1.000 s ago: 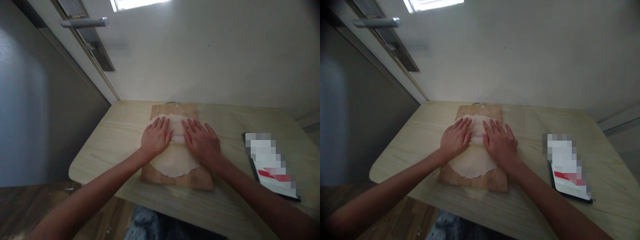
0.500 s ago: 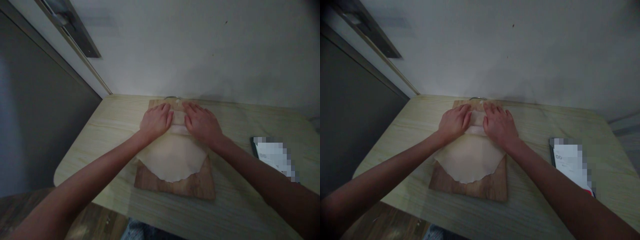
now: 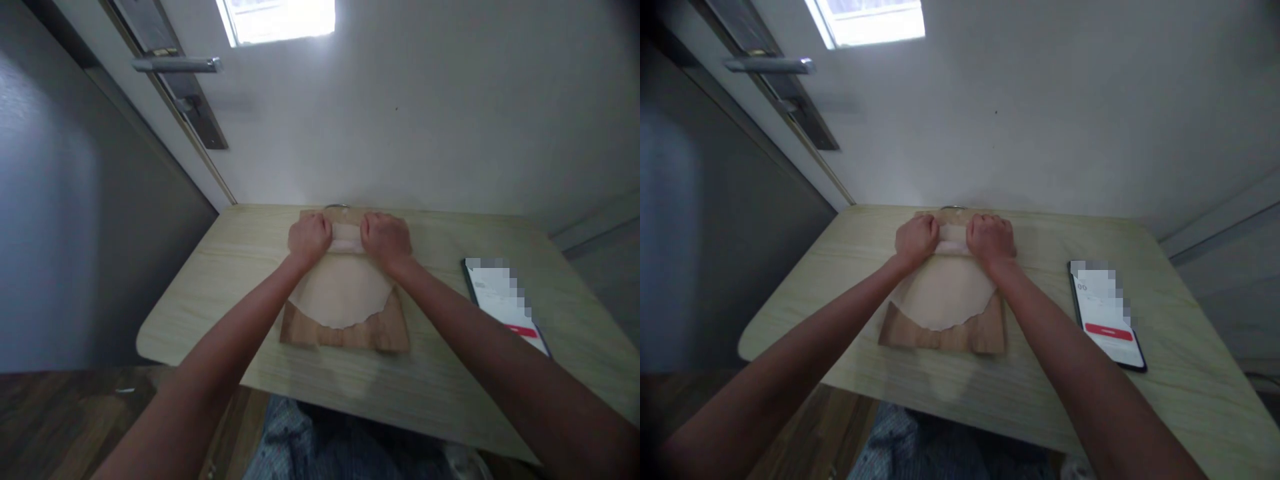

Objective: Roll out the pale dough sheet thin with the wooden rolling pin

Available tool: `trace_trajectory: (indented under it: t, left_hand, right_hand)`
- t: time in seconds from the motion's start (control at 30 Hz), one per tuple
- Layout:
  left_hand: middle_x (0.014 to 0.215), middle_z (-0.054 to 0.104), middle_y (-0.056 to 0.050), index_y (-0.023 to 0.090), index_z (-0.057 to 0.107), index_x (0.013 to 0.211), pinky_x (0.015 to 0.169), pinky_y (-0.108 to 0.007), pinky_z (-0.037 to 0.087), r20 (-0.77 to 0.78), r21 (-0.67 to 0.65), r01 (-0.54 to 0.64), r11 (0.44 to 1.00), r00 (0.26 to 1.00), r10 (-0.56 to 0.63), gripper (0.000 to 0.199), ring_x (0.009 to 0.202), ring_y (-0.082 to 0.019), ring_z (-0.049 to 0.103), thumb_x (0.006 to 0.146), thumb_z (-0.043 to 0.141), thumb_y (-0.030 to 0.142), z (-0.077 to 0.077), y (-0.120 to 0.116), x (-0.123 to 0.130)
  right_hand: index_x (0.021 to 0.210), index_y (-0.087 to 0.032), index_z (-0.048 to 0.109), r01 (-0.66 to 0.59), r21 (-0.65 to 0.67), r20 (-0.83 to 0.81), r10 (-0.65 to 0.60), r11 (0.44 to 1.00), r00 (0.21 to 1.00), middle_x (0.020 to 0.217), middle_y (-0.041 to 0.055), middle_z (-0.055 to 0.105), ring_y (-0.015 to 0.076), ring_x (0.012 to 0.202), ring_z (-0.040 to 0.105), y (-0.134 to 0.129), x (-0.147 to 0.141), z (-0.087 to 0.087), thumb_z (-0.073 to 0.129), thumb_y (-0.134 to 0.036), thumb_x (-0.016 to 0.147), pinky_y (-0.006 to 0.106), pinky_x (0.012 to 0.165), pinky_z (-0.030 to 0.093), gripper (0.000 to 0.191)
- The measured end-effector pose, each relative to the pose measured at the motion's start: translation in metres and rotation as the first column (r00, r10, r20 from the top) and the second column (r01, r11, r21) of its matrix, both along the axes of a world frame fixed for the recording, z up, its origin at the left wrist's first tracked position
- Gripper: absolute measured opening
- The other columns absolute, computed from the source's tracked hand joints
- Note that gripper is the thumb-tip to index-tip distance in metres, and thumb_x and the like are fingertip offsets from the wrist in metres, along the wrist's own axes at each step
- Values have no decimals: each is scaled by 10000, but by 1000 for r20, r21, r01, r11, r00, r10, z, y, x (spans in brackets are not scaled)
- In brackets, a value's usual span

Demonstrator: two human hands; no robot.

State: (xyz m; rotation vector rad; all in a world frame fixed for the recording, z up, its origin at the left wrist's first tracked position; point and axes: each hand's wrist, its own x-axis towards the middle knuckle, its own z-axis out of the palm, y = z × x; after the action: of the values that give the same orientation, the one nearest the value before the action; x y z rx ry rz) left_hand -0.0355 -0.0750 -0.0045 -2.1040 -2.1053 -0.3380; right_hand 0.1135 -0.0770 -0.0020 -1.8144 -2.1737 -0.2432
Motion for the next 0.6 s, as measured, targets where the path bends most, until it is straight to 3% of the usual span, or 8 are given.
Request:
trace_trajectory:
  t: [0.17,0.33,0.47,0.6]
  left_hand:
    - [925,621,-97,155,566,923,761,-347,382,-9,56,9,998,1000,-9,362,888,-221,558,862,228,272,-8,-38,4]
    - [1109,560,-111,153,508,1076,877,-397,321,-15,186,43,982,999,-41,352,1088,-240,445,867,255,281,-12,-68,8]
    - [1174,531,-89,166,486,1139,922,-413,285,4,187,46,981,999,-48,374,1156,-253,387,869,251,277,-15,-76,8]
    - [1210,506,-97,169,467,1172,936,-417,267,19,154,43,987,999,-47,393,1159,-245,383,866,249,284,-14,-66,7]
  right_hand:
    - [968,-139,609,21,44,-72,-17,999,997,936,116,639,212,876,529,-34,-1,-11,265,-260,848,380,838,270,384]
    - [1114,-169,546,-2,78,-117,11,997,993,1137,99,568,230,1060,454,-58,-1,-18,266,-257,851,440,906,231,395]
    - [1149,-178,524,1,75,-112,7,997,994,1238,84,496,246,1176,357,-67,0,-21,262,-280,858,467,935,197,405]
    - [1127,-177,541,2,52,-89,3,999,996,1239,89,496,246,1192,338,-59,-2,-20,248,-273,865,472,929,200,405]
